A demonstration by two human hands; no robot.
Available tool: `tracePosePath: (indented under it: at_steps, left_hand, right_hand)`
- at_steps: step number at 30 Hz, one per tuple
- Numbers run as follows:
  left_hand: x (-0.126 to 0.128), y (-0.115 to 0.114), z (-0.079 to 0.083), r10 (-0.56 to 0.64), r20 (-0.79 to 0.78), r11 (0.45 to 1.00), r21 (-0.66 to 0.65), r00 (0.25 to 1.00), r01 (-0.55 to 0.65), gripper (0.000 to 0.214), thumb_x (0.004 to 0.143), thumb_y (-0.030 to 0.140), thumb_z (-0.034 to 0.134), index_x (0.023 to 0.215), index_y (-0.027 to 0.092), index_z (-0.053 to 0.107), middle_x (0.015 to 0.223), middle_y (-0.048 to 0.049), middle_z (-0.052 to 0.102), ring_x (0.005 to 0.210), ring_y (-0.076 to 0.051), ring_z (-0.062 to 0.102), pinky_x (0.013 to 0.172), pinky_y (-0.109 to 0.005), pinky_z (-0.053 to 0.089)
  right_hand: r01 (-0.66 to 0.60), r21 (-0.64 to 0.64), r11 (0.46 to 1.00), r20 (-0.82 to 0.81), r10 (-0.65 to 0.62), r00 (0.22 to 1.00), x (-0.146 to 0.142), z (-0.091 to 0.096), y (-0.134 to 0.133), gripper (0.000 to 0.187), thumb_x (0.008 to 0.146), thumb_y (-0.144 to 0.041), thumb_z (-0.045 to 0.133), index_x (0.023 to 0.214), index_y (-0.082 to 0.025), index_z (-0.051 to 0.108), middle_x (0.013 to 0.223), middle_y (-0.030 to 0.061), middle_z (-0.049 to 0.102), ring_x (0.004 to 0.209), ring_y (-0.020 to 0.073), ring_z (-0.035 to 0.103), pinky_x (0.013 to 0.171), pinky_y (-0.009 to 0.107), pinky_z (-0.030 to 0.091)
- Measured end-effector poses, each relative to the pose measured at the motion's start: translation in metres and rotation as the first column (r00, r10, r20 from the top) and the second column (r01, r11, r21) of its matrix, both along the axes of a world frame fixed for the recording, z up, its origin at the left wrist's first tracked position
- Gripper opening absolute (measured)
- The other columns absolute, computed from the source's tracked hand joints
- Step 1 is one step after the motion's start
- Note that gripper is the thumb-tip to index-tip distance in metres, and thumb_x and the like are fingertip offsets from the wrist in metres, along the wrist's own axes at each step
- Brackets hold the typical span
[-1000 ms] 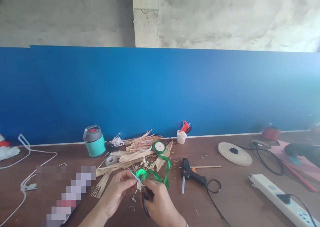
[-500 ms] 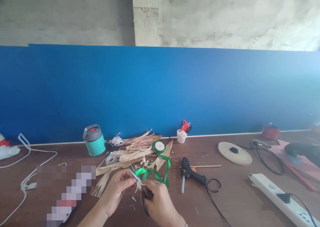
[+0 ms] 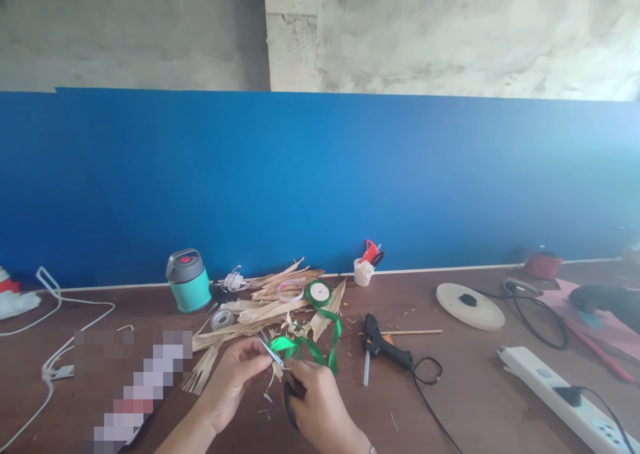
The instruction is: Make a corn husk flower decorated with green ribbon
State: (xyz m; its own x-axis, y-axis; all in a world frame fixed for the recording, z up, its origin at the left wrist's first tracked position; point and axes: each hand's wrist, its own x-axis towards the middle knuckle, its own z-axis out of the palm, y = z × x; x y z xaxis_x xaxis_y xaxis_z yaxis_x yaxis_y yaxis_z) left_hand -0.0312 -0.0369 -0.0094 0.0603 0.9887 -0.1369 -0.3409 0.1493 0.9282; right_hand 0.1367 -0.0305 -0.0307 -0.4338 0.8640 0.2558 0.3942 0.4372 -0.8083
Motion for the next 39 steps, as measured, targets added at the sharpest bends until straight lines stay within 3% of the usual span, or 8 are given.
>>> tracePosePath:
  at_steps: [5,15,25,39]
  left_hand:
    - [0.002,-0.001,0.004,0.026,-0.017,1.0,0.014,1.0,-0.026,0.015,0.061,0.023,0.076,0.058,0.015,0.064,0.056,-0.0002,0.064,0.055,-0.012,0.053,0.058,-0.022,0.039]
    - [0.005,-0.003,0.004,0.045,0.0,0.998,-0.037,0.999,-0.045,0.014,0.058,0.021,0.078,0.058,0.015,0.066,0.056,0.0012,0.061,0.055,-0.011,0.05,0.06,-0.023,0.041]
    - [0.004,-0.003,0.007,0.026,-0.015,0.999,-0.036,1.0,-0.027,0.017,0.058,0.024,0.078,0.056,0.015,0.063,0.052,0.0021,0.061,0.052,-0.01,0.05,0.057,-0.022,0.038]
    - [0.0,0.0,0.001,-0.031,-0.017,0.999,0.007,0.999,0.031,0.017,0.063,0.023,0.075,0.059,0.015,0.061,0.056,-0.0003,0.066,0.053,-0.012,0.055,0.058,-0.024,0.039]
  right_hand:
    - [0.07,0.074,0.995,0.082,-0.076,0.994,-0.001,-0.003,0.0,0.029,0.062,-0.003,0.047,0.079,-0.018,0.065,0.072,0.0014,0.063,0.064,0.0145,0.051,0.06,0.022,0.039]
    - [0.147,0.231,0.962,0.25,-0.205,0.946,-0.005,-0.002,-0.001,0.04,0.058,-0.002,0.045,0.09,-0.021,0.062,0.078,0.0028,0.059,0.069,0.0171,0.05,0.062,0.024,0.039]
    - [0.147,0.245,0.958,0.317,-0.222,0.922,-0.002,-0.006,0.0,0.042,0.055,-0.004,0.045,0.088,-0.021,0.064,0.07,0.002,0.06,0.064,0.0171,0.052,0.059,0.023,0.037]
    - [0.128,0.227,0.966,0.255,-0.185,0.949,0.001,-0.005,0.0,0.038,0.057,-0.003,0.043,0.083,-0.021,0.063,0.07,0.0011,0.063,0.065,0.016,0.055,0.059,0.021,0.037]
